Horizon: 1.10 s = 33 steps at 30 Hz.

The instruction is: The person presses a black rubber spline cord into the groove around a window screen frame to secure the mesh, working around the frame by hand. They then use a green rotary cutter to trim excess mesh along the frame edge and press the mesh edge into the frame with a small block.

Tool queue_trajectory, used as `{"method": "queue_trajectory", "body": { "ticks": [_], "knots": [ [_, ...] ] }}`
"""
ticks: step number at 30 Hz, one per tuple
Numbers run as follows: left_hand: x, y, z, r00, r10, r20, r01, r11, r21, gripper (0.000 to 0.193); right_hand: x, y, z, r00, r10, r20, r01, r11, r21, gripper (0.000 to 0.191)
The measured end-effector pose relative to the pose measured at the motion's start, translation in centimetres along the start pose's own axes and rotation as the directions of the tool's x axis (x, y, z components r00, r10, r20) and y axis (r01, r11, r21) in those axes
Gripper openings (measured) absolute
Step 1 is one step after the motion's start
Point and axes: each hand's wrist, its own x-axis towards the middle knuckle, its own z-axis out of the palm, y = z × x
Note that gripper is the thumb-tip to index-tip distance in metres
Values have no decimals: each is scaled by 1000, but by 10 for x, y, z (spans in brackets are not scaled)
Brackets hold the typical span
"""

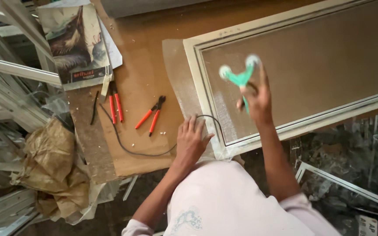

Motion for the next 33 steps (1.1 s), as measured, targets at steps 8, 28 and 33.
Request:
{"method": "queue_trajectory", "body": {
  "ticks": [8, 28, 33],
  "knots": [
    [-2, -2, 20, 841, -307, 445, 488, 79, -869, 27, -124, 24, 11, 925, 292, 243, -313, 948, 53, 87],
    [-7, 2, 18, 626, -222, 748, 777, 100, -621, 45, -149, 36, -15, 749, -421, 512, 659, 556, -507, 38],
    [-3, -6, 37, 572, -423, 703, 700, -195, -687, 47, -165, 75, -20, 930, -125, 346, 255, 898, -358, 34]
  ]
}}
